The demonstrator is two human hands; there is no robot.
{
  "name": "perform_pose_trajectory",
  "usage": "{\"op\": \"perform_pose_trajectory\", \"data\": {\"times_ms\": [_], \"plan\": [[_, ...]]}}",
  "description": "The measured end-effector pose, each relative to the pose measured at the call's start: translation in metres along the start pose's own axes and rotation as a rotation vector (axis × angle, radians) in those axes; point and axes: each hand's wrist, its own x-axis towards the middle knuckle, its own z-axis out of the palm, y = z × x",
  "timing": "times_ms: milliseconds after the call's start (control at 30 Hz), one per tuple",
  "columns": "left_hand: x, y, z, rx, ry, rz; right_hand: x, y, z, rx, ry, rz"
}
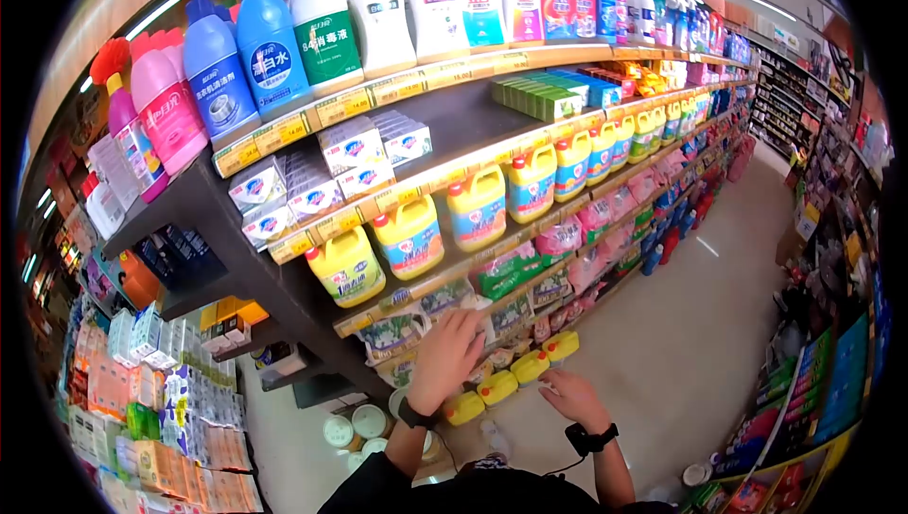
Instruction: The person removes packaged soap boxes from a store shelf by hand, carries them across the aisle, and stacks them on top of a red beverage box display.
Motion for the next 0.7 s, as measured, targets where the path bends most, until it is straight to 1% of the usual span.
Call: {"op": "perform_pose_trajectory", "data": {"times_ms": [67,100,133,233,300,333,367,433,500,533,567,633,700], "plan": [[0.04,-0.011,0.002,-0.009,0.12,0.056,0.048,-0.011,-0.027,-0.025,0.008,-0.036],[0.058,-0.021,0.007,0.012,0.137,0.052,0.069,-0.013,-0.038,-0.04,0.01,-0.056],[0.077,-0.022,0.004,0.015,0.19,0.066,0.093,-0.004,-0.041,-0.016,0.077,-0.143],[0.124,-0.033,0.005,0.107,0.295,0.09,0.166,-0.003,-0.077,0.061,0.118,-0.174],[0.147,-0.039,0.002,0.135,0.327,0.062,0.212,-0.012,-0.094,0.015,0.234,-0.231],[0.157,-0.041,0.001,0.126,0.337,0.036,0.235,-0.022,-0.106,0.014,0.305,-0.367],[0.168,-0.044,-0.001,0.123,0.352,0.01,0.252,-0.029,-0.111,0.096,0.26,-0.279],[0.187,-0.051,-0.004,0.11,0.4,-0.019,0.294,-0.055,-0.124,0.131,0.386,-0.499],[0.203,-0.06,-0.007,0.171,0.457,0.003,0.329,-0.068,-0.129,0.218,0.335,-0.44],[0.212,-0.065,-0.007,0.214,0.477,-0.004,0.353,-0.071,-0.128,0.092,0.469,-0.59],[0.22,-0.07,-0.008,0.256,0.496,-0.01,0.371,-0.086,-0.134,0.104,0.525,-0.688],[0.234,-0.073,-0.009,0.318,0.534,-0.032,0.413,-0.094,-0.135,0.057,0.615,-0.786],[0.246,-0.07,-0.014,0.363,0.572,-0.064,0.447,-0.101,-0.139,-0.024,0.614,-0.79]]}}
